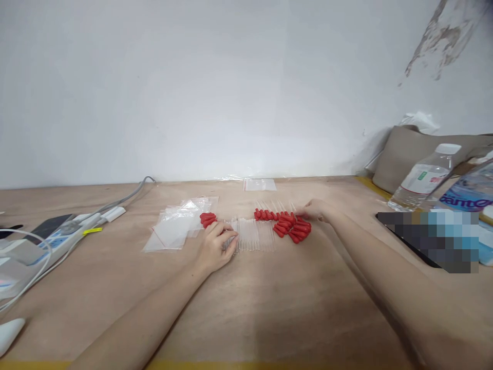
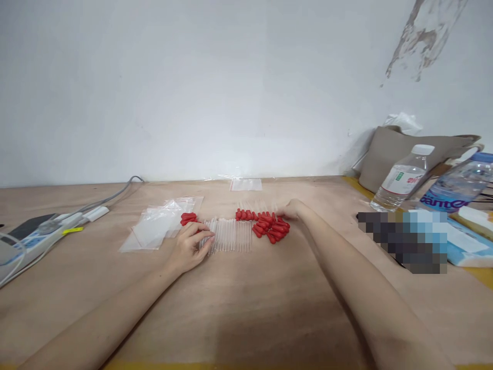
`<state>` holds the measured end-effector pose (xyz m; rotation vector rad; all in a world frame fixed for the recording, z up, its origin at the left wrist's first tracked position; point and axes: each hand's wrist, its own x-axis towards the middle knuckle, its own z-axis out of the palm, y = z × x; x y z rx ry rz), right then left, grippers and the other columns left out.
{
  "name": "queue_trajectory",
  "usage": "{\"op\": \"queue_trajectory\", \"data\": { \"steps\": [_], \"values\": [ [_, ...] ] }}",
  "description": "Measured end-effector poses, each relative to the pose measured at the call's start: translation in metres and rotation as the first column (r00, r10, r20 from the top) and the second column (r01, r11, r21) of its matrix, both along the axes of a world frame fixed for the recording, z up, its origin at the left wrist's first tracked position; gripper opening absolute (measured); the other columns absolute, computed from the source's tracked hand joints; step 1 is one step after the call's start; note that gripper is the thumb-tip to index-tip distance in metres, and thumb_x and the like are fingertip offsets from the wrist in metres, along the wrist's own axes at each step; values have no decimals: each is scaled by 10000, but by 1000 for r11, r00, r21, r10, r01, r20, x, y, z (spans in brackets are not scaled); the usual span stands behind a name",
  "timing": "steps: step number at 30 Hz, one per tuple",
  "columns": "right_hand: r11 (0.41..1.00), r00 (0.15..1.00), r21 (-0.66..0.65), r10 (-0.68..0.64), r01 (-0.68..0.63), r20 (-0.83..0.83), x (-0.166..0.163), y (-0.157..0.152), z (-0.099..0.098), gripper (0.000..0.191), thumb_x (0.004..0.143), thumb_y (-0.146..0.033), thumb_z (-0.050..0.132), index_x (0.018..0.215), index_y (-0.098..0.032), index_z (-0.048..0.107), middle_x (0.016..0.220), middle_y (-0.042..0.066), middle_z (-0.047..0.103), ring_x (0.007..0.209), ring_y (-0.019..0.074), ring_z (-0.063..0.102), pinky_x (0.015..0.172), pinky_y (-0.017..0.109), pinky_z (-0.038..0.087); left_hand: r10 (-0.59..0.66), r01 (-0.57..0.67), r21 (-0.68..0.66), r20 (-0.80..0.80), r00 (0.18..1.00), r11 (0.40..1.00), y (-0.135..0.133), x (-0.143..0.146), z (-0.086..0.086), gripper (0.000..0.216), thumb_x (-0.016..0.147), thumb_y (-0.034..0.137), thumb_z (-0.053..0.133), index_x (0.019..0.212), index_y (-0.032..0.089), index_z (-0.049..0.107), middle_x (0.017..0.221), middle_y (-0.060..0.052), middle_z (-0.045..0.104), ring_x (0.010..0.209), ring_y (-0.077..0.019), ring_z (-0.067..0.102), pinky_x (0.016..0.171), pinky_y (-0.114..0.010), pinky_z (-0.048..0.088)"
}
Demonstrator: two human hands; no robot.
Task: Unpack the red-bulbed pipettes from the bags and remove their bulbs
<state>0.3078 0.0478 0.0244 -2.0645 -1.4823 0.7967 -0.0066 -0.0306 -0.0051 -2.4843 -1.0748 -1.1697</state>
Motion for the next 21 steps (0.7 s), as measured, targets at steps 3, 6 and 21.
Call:
{"op": "queue_trajectory", "data": {
  "steps": [3,6,21],
  "values": [
    [998,997,-39,-41,38,-69,-2,5,-5,253,524,-237,714,415,-134,510,394,-4,473,403,87,416,386,220,326,7,-7,3,-9,1000,1000,0,1,1,113,774,182,519,795,181,630,823,-50,579,792,-174,514,724,-340,433],
    [993,988,-56,-108,102,-113,0,12,-11,202,544,-204,691,464,-126,523,407,7,498,381,92,428,365,223,332,12,-12,4,-22,1000,1000,-1,2,3,120,775,182,513,789,184,632,822,-54,580,792,-180,516,720,-344,433],
    [981,957,89,-144,171,-252,3,20,-27,145,622,-252,616,551,-135,570,500,42,582,452,113,528,376,194,343,1,-1,18,-31,1000,1000,-3,2,2,124,777,180,506,788,183,630,830,-52,580,772,-169,516,686,-323,437]
  ]
}}
